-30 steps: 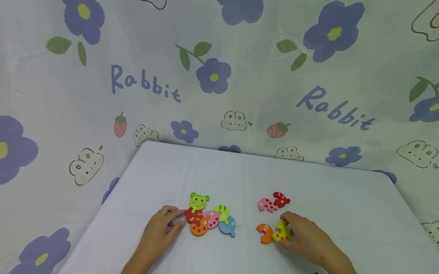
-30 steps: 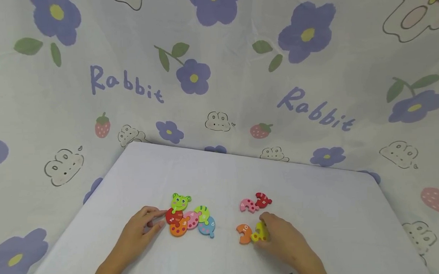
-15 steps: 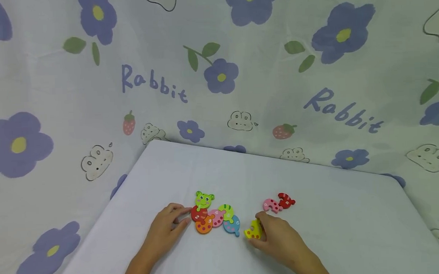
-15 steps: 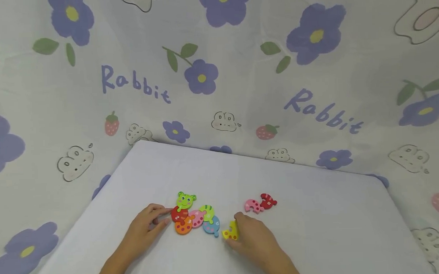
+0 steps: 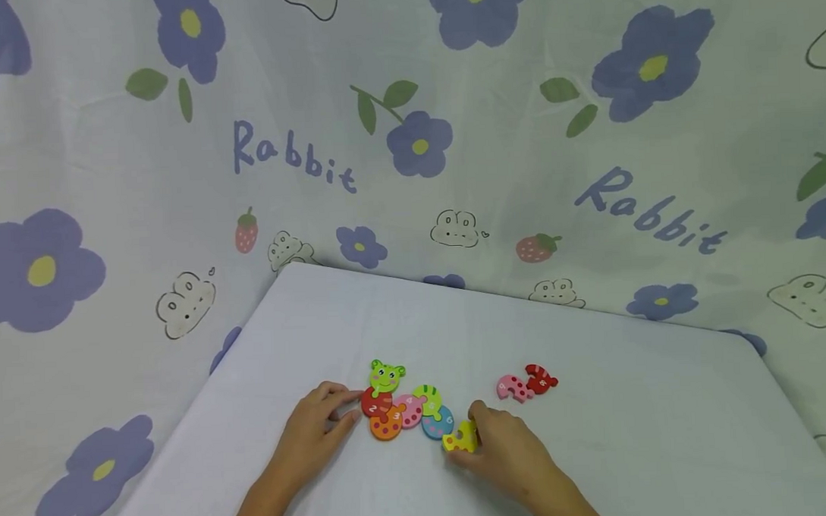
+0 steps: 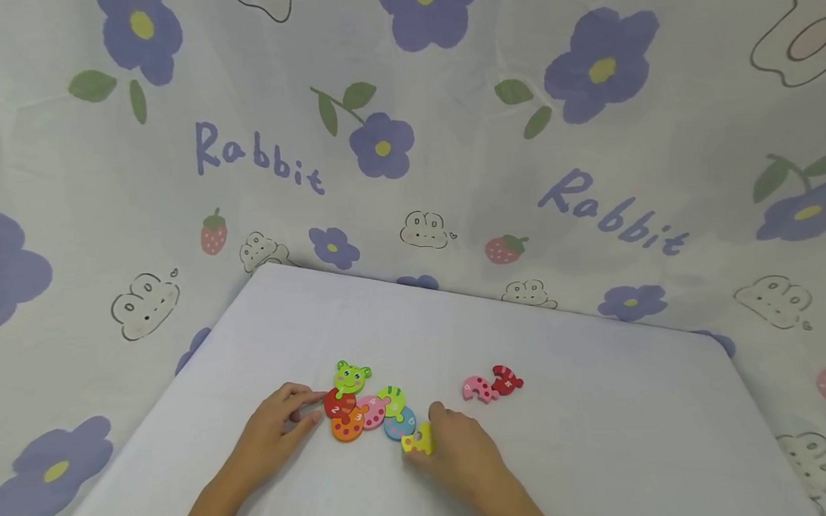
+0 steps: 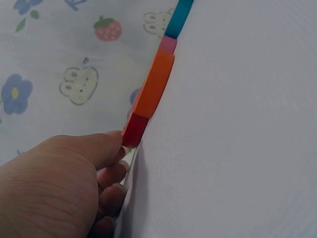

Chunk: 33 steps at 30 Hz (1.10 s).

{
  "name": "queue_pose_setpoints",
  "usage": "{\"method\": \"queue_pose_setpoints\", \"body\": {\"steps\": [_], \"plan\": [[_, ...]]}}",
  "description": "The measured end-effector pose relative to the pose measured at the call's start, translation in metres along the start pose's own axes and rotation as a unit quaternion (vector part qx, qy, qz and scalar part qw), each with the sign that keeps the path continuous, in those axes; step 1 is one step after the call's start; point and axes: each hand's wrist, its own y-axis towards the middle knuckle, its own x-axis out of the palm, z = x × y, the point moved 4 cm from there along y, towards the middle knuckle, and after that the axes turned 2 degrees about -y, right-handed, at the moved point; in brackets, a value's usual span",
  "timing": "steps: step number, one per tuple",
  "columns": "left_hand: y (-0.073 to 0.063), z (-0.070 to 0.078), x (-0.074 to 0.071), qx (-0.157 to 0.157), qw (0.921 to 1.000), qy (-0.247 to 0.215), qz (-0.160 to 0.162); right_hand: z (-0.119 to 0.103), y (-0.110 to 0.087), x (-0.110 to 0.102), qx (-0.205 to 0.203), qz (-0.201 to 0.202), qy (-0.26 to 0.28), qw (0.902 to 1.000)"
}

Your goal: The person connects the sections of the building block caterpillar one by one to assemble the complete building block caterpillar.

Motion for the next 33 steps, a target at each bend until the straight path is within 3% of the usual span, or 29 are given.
{"method": "queue_pose_setpoints", "body": {"steps": [17, 33], "plan": [[0.001, 0.002, 0.000, 0.021, 0.9998, -0.004, 0.006, -0.012, 0.009, 0.011, 0.007, -0.006, -0.051, 0.9987], [0.002, 0.000, 0.001, 0.002, 0.9998, 0.016, -0.007, -0.008, 0.012, 0.014, 0.002, -0.009, -0.058, 0.9982]]}}
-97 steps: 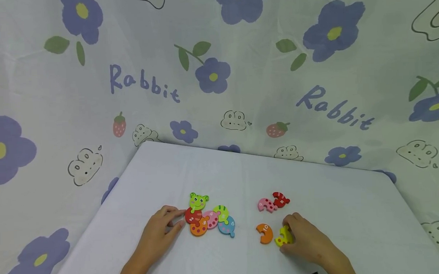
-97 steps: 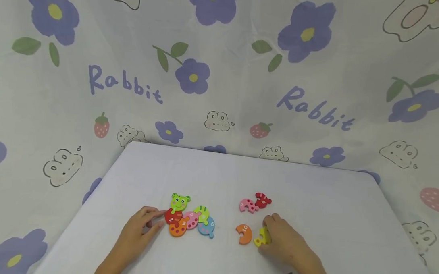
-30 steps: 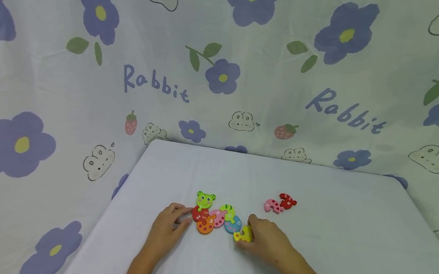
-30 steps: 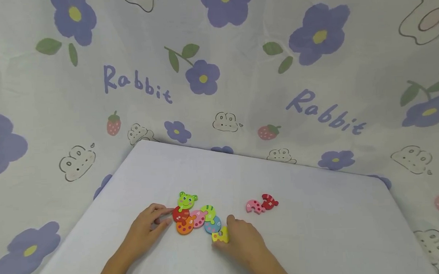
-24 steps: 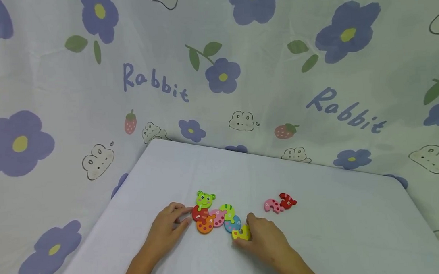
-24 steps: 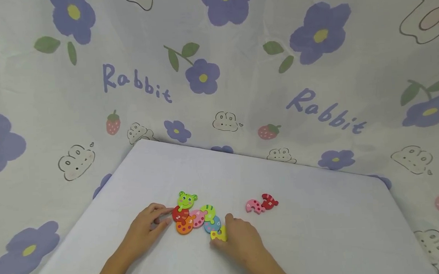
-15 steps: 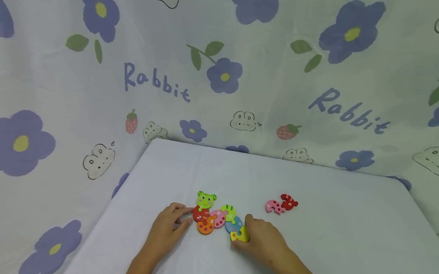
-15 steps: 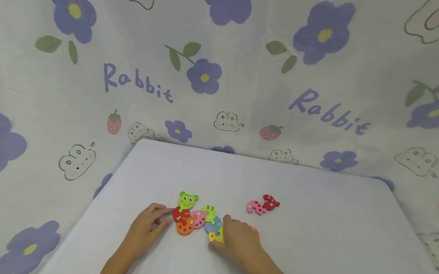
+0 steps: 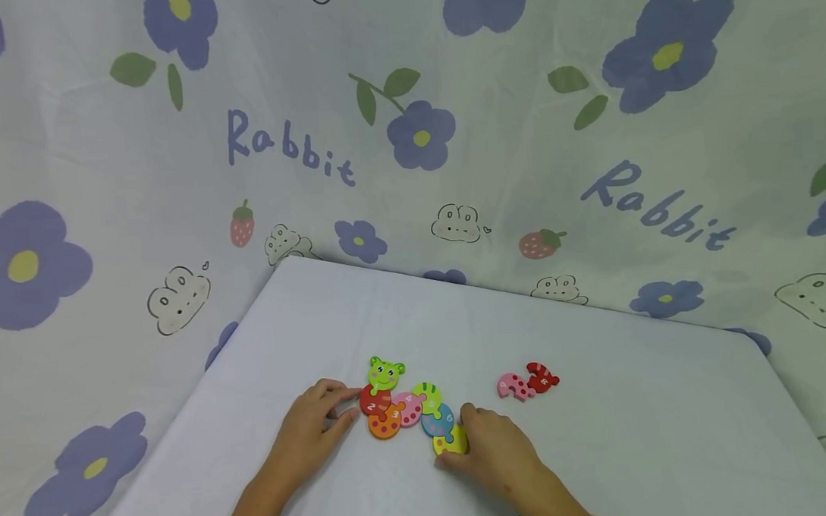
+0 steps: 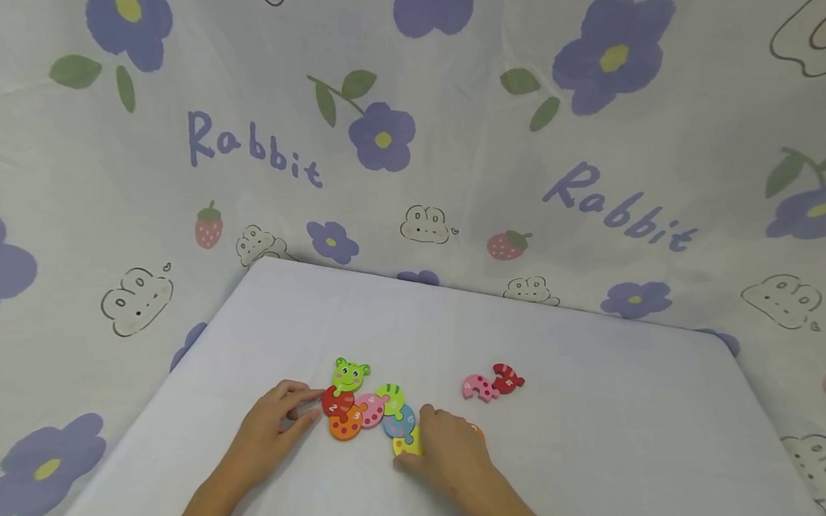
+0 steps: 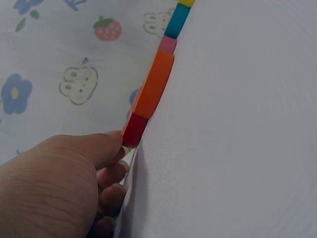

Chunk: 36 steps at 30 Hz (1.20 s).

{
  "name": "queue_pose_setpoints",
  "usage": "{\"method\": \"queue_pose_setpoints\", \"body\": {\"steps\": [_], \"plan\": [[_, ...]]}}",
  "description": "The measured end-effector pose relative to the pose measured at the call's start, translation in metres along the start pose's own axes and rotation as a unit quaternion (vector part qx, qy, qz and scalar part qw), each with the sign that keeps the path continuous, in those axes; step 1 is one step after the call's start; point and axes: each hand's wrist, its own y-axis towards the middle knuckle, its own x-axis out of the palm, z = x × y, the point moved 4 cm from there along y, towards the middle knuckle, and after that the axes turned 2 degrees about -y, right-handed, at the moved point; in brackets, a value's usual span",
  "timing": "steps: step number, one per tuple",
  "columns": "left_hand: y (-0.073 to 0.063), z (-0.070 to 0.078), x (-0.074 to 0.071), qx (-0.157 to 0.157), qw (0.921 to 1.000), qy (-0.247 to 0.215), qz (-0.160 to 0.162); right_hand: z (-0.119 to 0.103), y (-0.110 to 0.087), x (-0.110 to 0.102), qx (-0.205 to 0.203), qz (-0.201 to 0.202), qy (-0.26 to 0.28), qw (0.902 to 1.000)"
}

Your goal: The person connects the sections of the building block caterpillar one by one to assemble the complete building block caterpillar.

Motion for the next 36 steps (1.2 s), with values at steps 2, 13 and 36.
{"method": "queue_pose_setpoints", "body": {"steps": [2, 13, 36], "plan": [[0.000, 0.000, 0.000, -0.003, 1.0000, 0.001, 0.000, 0.001, 0.000, 0.000, -0.003, -0.005, 0.001, 1.0000], [0.000, -0.001, 0.000, 0.007, 1.0000, -0.002, 0.005, 0.021, -0.002, -0.018, -0.064, -0.078, 0.039, 0.9942], [-0.001, 0.000, -0.001, -0.001, 1.0000, -0.004, 0.002, 0.079, -0.005, -0.029, -0.059, -0.045, 0.033, 0.9967]]}}
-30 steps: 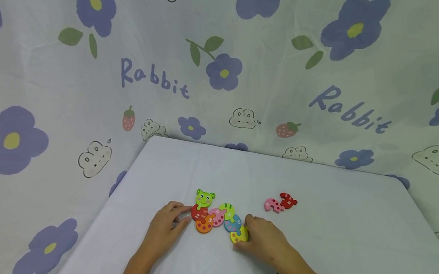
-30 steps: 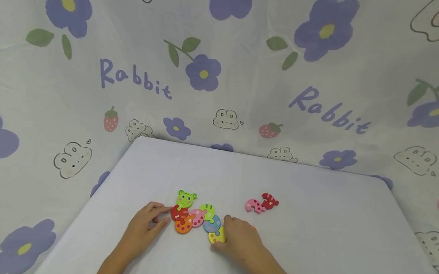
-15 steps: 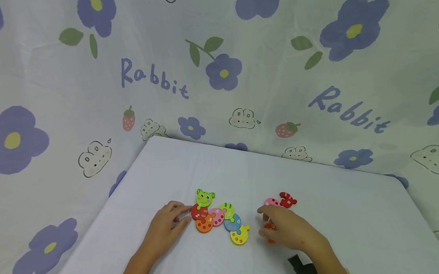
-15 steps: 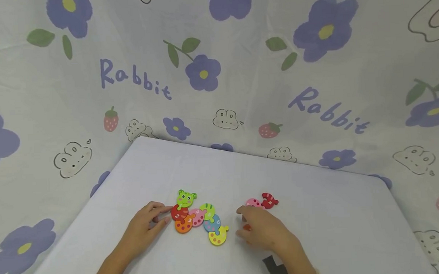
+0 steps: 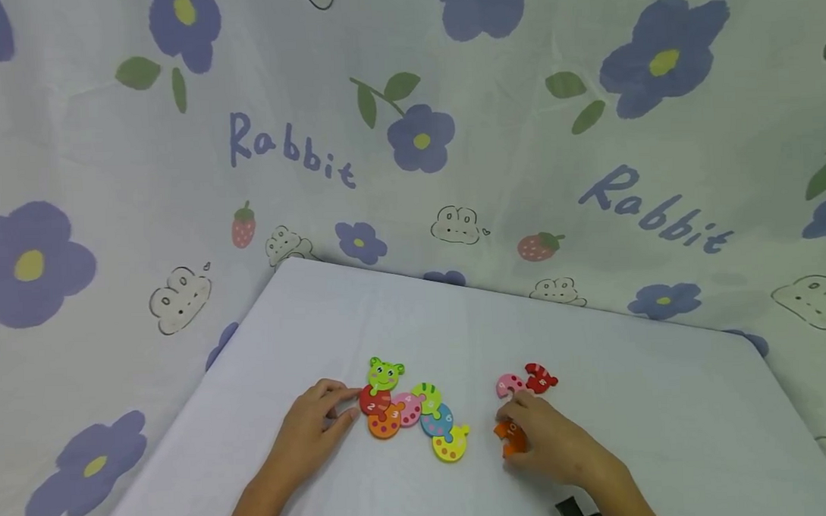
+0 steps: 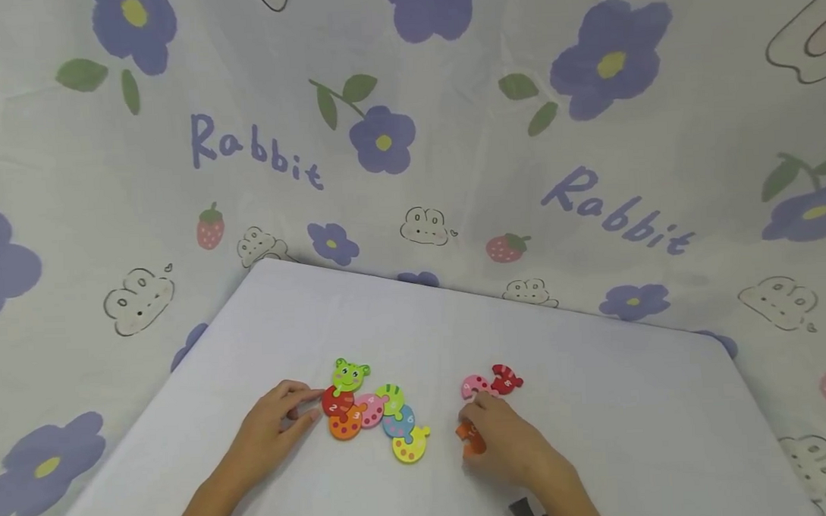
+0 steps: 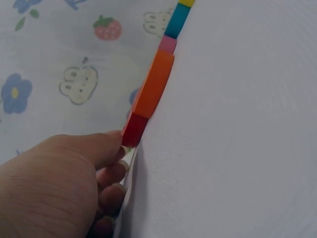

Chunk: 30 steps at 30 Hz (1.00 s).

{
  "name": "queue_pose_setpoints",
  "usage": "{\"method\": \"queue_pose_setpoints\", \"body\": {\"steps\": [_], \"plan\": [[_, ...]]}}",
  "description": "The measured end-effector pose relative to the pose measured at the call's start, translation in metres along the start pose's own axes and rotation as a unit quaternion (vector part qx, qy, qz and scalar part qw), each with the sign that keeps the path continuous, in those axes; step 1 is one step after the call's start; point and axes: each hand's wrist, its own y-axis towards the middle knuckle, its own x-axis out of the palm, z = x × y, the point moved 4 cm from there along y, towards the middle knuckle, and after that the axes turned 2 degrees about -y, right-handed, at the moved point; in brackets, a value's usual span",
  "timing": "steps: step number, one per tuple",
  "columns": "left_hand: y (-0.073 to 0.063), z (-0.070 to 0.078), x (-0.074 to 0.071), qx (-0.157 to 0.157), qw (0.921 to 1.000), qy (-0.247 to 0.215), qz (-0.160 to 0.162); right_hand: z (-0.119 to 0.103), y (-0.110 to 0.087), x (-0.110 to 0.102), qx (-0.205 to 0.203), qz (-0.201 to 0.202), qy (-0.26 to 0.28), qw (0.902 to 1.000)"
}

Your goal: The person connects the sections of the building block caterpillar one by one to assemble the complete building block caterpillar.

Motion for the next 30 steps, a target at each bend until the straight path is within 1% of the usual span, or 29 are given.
{"method": "queue_pose_setpoints", "body": {"steps": [3, 7, 11, 16, 19, 22, 25, 30], "plan": [[0.000, 0.000, -0.002, -0.010, 0.9999, 0.005, -0.003, 0.000, 0.000, 0.001, -0.018, 0.010, 0.009, 0.9997], [0.000, -0.001, -0.004, -0.009, 0.9999, 0.005, -0.003, 0.003, 0.002, -0.004, -0.028, 0.013, 0.040, 0.9987], [0.001, -0.004, -0.004, -0.004, 1.0000, 0.004, 0.002, 0.011, 0.003, -0.011, 0.000, 0.018, 0.072, 0.9973], [0.000, -0.005, -0.004, 0.006, 1.0000, -0.001, 0.007, 0.025, 0.001, -0.020, 0.026, 0.025, 0.096, 0.9947], [0.000, -0.004, -0.004, 0.008, 0.9999, -0.001, 0.008, 0.034, -0.001, -0.026, 0.031, 0.032, 0.100, 0.9940], [0.000, -0.003, -0.003, 0.010, 0.9999, -0.002, 0.008, 0.043, -0.002, -0.031, 0.029, 0.054, 0.092, 0.9938], [0.001, -0.003, -0.002, 0.011, 0.9999, 0.000, 0.007, 0.050, 0.001, -0.031, 0.027, 0.072, 0.085, 0.9935], [0.002, -0.001, -0.001, 0.019, 0.9998, -0.002, 0.007, 0.055, 0.011, -0.021, 0.010, 0.063, 0.073, 0.9953]]}}
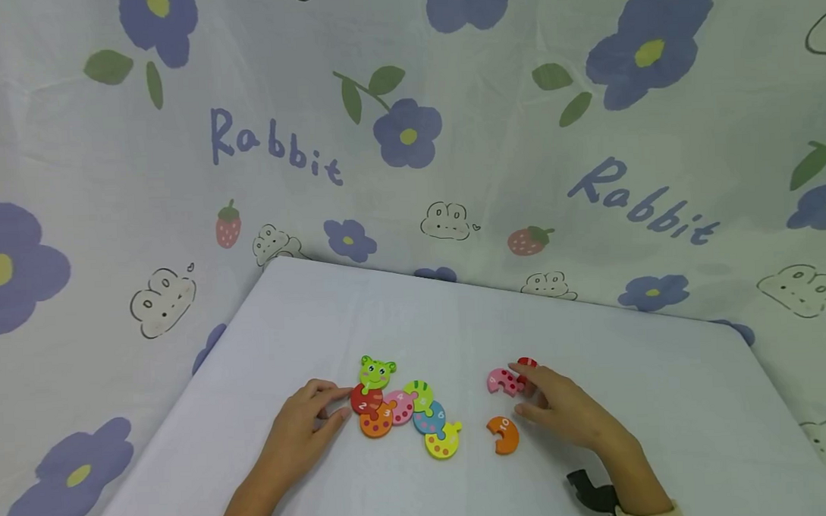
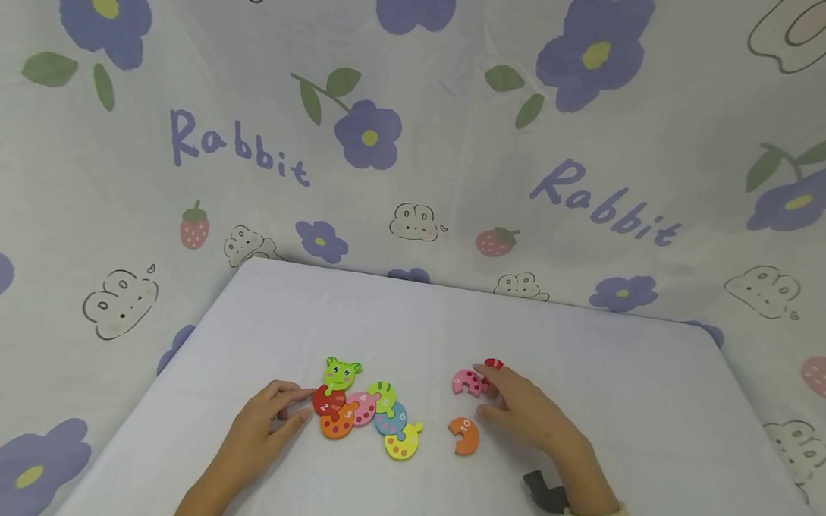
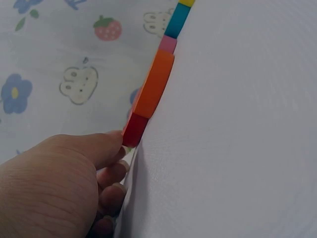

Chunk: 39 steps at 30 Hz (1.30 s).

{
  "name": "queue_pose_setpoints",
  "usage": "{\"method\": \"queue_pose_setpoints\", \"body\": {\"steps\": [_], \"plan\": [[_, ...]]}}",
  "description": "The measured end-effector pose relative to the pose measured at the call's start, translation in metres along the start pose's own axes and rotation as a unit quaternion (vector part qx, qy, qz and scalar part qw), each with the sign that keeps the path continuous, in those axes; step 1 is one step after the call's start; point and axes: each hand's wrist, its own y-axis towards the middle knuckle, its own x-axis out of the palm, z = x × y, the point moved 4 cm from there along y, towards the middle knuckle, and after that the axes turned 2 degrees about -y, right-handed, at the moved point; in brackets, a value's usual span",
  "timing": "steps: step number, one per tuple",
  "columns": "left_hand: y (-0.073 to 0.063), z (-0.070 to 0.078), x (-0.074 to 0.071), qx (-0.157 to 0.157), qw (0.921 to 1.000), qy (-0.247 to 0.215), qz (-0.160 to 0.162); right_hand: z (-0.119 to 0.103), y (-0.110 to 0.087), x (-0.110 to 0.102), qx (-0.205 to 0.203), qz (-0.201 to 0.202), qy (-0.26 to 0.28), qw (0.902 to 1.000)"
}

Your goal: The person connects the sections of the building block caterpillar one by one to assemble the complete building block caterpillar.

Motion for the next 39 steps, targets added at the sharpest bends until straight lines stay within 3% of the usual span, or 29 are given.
{"method": "queue_pose_setpoints", "body": {"steps": [11, 18, 26, 32, 39], "plan": [[0.000, 0.000, 0.001, -0.014, 0.9998, 0.007, -0.008, -0.011, 0.000, 0.010, 0.005, 0.006, 0.004, 1.0000], [0.000, 0.001, 0.001, -0.008, 1.0000, 0.003, -0.003, -0.015, 0.002, 0.016, 0.019, 0.024, -0.030, 0.9991], [-0.001, 0.002, -0.001, -0.006, 1.0000, 0.003, 0.003, -0.019, -0.001, 0.014, 0.004, 0.056, -0.112, 0.9922], [-0.001, 0.001, 0.000, -0.001, 1.0000, -0.001, 0.005, -0.017, -0.002, 0.014, 0.054, 0.030, -0.058, 0.9964], [-0.001, 0.001, 0.000, -0.013, 0.9999, 0.003, -0.004, -0.021, -0.004, 0.021, 0.035, -0.028, -0.036, 0.9983]]}}
